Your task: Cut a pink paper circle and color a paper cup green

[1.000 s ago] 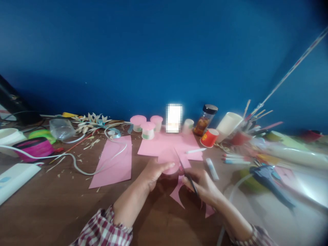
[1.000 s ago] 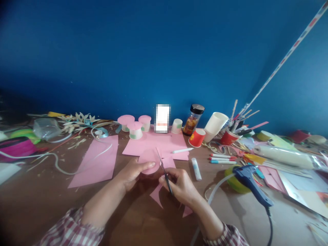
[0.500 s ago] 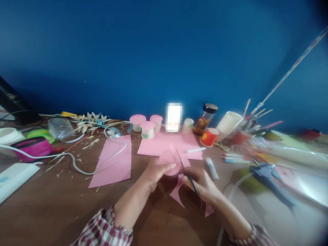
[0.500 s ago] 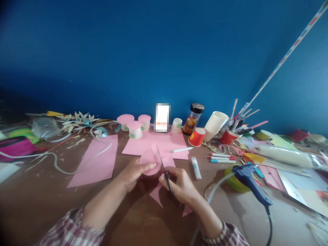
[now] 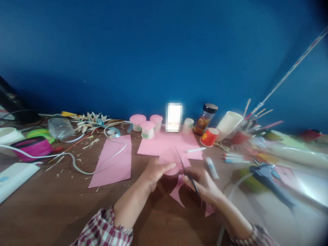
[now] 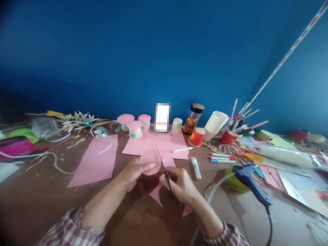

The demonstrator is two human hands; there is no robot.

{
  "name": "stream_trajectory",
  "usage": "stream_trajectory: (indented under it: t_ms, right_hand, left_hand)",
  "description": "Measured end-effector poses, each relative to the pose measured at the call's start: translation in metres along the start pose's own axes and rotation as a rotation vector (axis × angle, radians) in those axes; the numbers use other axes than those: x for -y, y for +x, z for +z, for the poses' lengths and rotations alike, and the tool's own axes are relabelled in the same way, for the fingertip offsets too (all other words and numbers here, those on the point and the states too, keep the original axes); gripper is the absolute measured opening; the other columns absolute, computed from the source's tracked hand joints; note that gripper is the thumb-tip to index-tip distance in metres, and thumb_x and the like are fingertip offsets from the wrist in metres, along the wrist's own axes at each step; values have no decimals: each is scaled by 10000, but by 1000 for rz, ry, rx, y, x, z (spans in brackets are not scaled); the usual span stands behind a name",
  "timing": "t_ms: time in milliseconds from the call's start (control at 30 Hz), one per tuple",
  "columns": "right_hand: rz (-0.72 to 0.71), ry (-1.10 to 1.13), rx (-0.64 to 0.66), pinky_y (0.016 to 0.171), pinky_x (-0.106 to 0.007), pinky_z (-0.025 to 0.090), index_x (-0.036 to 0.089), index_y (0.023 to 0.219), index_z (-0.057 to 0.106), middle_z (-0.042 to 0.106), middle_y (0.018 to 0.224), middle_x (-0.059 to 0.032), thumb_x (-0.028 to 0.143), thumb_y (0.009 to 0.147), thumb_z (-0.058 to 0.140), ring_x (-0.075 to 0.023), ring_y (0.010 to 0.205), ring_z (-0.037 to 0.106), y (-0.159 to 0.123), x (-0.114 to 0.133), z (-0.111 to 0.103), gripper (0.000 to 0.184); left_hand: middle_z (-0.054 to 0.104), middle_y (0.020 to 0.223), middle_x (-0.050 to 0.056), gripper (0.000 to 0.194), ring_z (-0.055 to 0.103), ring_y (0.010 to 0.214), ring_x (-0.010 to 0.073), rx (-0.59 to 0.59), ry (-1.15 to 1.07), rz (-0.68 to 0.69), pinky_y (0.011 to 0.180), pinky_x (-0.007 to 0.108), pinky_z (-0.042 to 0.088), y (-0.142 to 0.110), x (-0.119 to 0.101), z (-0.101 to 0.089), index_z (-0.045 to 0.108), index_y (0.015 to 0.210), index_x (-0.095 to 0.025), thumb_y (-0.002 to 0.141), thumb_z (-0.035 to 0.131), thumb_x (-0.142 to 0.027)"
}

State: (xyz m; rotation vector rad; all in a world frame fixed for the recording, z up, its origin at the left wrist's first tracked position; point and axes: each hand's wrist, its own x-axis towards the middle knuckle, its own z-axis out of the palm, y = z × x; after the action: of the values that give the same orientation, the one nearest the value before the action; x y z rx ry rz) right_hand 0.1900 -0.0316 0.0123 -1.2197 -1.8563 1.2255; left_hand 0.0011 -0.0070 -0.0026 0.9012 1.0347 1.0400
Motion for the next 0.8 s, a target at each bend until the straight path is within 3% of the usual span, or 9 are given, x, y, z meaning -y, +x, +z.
stream_trajectory:
  t_ms: [300, 800]
  right_hand:
    - [-12, 8, 1, 490, -223, 297, 124, 781, 599, 443, 599, 25, 500, 858, 556, -101, 543, 373, 1, -3, -1, 386]
    - [-20, -18, -11, 491, -222, 314, 120, 780, 621, 472, 603, 19, 473, 851, 580, -106, 552, 401, -1, -3, 0, 362]
  left_hand:
    - [731, 951, 139, 465, 673, 916, 291, -33, 4, -26, 855, 401, 497, -2, -8, 7, 707, 945, -115, 578, 818, -378]
    - [710, 1051, 145, 588, 657, 984, 301, -110, 7, -1, 867, 398, 503, 2, 4, 1, 662, 1095, -126, 598, 810, -403]
